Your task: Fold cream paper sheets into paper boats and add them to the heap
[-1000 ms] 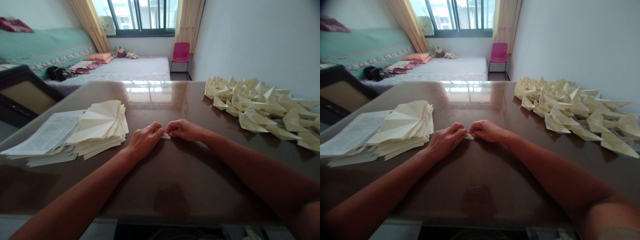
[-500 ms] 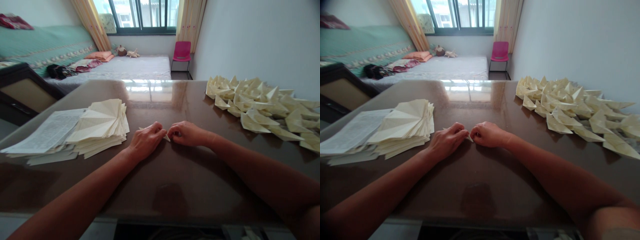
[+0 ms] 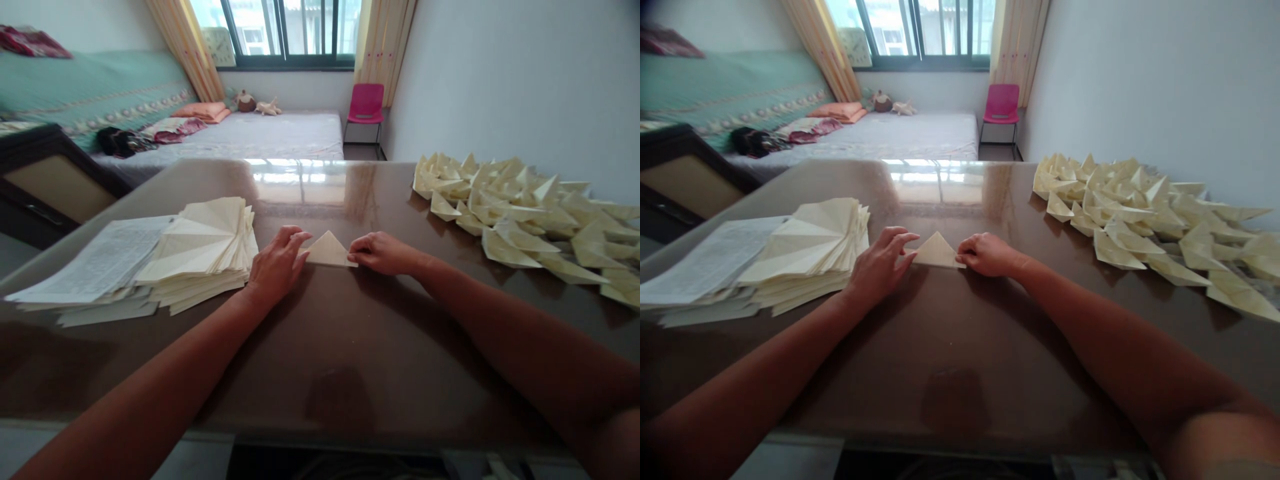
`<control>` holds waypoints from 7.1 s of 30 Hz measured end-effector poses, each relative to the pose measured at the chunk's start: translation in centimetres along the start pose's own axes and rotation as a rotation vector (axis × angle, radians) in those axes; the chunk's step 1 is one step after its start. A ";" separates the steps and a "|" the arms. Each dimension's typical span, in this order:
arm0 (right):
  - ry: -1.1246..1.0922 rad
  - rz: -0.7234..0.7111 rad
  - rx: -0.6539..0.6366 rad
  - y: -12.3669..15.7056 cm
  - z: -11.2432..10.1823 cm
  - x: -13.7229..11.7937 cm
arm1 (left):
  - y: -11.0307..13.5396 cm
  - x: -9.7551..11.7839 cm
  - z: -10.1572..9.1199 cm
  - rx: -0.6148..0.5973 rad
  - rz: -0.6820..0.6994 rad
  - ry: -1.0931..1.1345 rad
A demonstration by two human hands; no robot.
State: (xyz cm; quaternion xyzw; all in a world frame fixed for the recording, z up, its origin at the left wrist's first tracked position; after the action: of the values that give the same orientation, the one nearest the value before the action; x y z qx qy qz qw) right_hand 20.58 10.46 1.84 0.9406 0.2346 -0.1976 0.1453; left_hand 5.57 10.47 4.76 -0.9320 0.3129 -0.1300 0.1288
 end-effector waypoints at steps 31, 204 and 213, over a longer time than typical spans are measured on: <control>-0.171 -0.046 0.169 -0.1 -0.7 0.4 | -0.5 -4.9 3.2 -0.130 -0.331 0.857; -0.478 -0.046 0.373 0.1 -0.7 -1.0 | 0.0 0.6 2.8 -0.294 -0.113 0.522; -0.767 -0.093 0.167 -0.2 0.7 -2.2 | 0.2 -0.1 4.7 -0.385 -0.195 0.876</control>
State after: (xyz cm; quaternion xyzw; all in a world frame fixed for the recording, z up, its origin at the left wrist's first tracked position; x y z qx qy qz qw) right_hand 18.48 9.57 2.10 0.7954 0.1887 -0.5596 0.1361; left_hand 6.89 11.10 0.24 -0.8215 0.2673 -0.4612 -0.2024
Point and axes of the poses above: each hand's wrist, its own y-axis away from the middle knuckle, its own z-axis out of the palm, x = y × z, the point moved 10 cm from there along -y, towards the middle knuckle, and after that the axes turned 8 degrees about -x, right-handed, at the moved point
